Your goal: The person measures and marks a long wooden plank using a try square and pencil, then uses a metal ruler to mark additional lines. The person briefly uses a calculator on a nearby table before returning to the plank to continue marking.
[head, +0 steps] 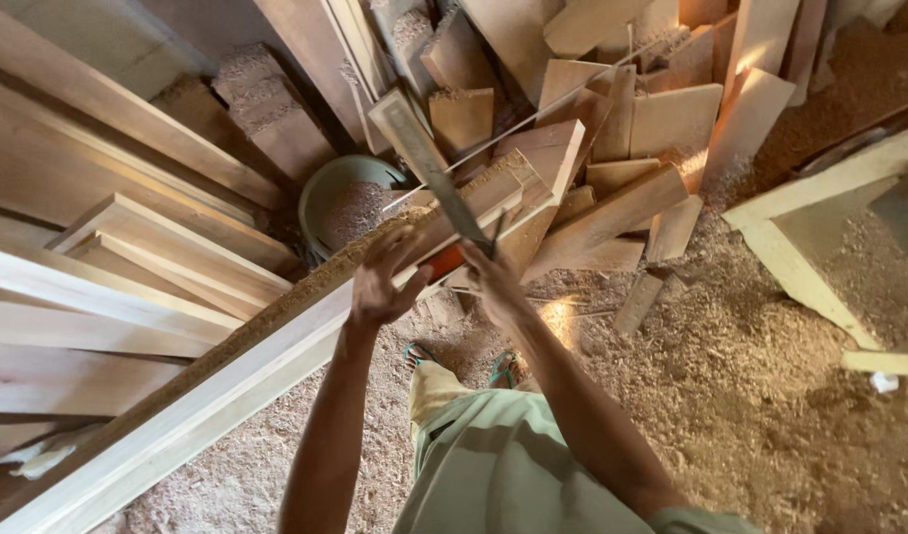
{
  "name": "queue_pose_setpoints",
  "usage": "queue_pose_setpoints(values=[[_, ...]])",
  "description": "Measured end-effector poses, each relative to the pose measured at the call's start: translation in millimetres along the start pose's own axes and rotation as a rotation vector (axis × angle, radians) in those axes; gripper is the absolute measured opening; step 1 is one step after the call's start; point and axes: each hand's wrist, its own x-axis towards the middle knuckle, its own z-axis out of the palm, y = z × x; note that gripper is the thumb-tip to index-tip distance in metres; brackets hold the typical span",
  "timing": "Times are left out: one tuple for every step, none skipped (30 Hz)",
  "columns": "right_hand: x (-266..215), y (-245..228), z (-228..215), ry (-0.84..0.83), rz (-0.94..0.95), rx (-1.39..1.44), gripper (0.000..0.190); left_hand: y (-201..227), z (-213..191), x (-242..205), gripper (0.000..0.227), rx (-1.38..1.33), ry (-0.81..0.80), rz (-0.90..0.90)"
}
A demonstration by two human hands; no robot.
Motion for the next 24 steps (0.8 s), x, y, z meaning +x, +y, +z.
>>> queue_pose_setpoints(values=[[-5.3, -2.2, -12.0, 0.009, -0.021, 0.006, 0.036, -1.6, 1.8, -9.7, 0.047, -0.046, 0.112, 0.026], [-11.8, -5.6, -26.5, 0.018, -0.042, 0.012, 0.034, -0.5, 0.1, -28.4, 0.036, 0.075, 0.194, 0.031], [-17.7, -9.6, -41.4, 0.026, -0.034, 0.021, 0.034, 5.4, -2.0, -55.4, 0.027, 0.195, 0.273, 0.033], [-22.4, -14.1, -55.8, 0.035, -0.027, 0.031, 0.033, 11.7, -1.3, -84.2, 0.025, 0.24, 0.267, -0.05], [-28.5, -17.2, -69.9, 0.036, -0.058, 0.085, 0.028, 21.6, 1.1, -118.7, 0.023, 0.282, 0.257, -0.139], [-32.6, -19.4, -81.2, 0.036, -0.088, 0.139, 0.024, 30.6, 6.1, -153.1, 0.021, 0.27, 0.238, -0.236], [-35.3, -20.1, -89.0, 0.036, -0.12, 0.193, 0.02, 38.8, 13.0, -187.6, 0.02, 0.256, 0.222, -0.33], [-39.9, -19.0, -95.0, 0.018, -0.153, 0.199, 0.018, 46.4, 20.5, -222.1, 0.02, 0.22, 0.169, -0.51], [-43.0, -18.3, -99.2, -0.003, -0.187, 0.207, 0.017, 52.9, 27.4, -256.0, 0.022, 0.181, 0.116, -0.688], [-43.9, -18.0, -101.7, -0.024, -0.22, 0.214, 0.018, 57.4, 34.6, -287.8, 0.02, 0.152, 0.066, -0.847], [-43.5, -16.4, -101.4, -0.022, -0.206, 0.212, 0.017, 63.8, 39.9, -319.6, 0.018, 0.171, -0.035, -1.028], [-42.9, -13.9, -98.8, -0.019, -0.191, 0.21, 0.016, 69.7, 43.3, -349.8, 0.016, 0.199, -0.168, -1.204], [-41.8, -10.9, -94.2, -0.02, -0.171, 0.208, 0.015, 75.7, 45.6, -377.9, 0.015, 0.254, -0.338, -1.343], [-41.8, -7.4, -88.0, -0.057, -0.168, 0.18, 0.016, 81.9, 44.0, -403.7, 0.015, 0.328, -0.538, -1.434], [-40.9, -3.7, -79.5, -0.1, -0.163, 0.152, 0.018, 85.0, 42.8, -423.2, 0.016, 0.4, -0.737, -1.465], [-39.5, -0.4, -70.2, -0.143, -0.16, 0.125, 0.019, 85.0, 39.4, -436.4, 0.017, 0.464, -0.911, -1.449], [-38.3, 3.9, -59.8, -0.18, -0.131, 0.105, 0.018, 86.7, 35.6, -444.3, 0.019, 0.5, -0.974, -1.433], [-38.2, 9.9, -48.1, -0.218, -0.103, 0.085, 0.018, 86.4, 29.9, -449.8, 0.019, 0.492, -0.948, -1.465], [-39.7, 16.0, -36.6, -0.254, -0.071, 0.065, 0.018, 83.7, 25.3, -450.6, 0.02, 0.452, -0.851, -1.531], [-41.7, 22.2, -24.9, -0.285, -0.063, 0.048, 0.018, 77.3, 20.5, -446.6, 0.021, 0.389, -0.685, -1.609], [-46.3, 29.1, -13.4, -0.316, -0.052, 0.031, 0.019, 72.7, 14.5, -438.6, 0.022, 0.312, -0.489, -1.668], [-51.3, 36.2, -1.8, -0.347, -0.042, 0.014, 0.02, 66.4, 8.6, -426.2, 0.024, 0.238, -0.295, -1.692], [-56.9, 43.4, 9.9, -0.325, 0.016, 0.029, 0.016, 58.0, 1.8, -411.0, 0.025, 0.167, -0.113, -1.684], [-64.2, 50.4, 20.1, -0.301, 0.074, 0.042, 0.013, 50.3, -4.9, -394.8, 0.027, 0.1, 0.059, -1.643]])
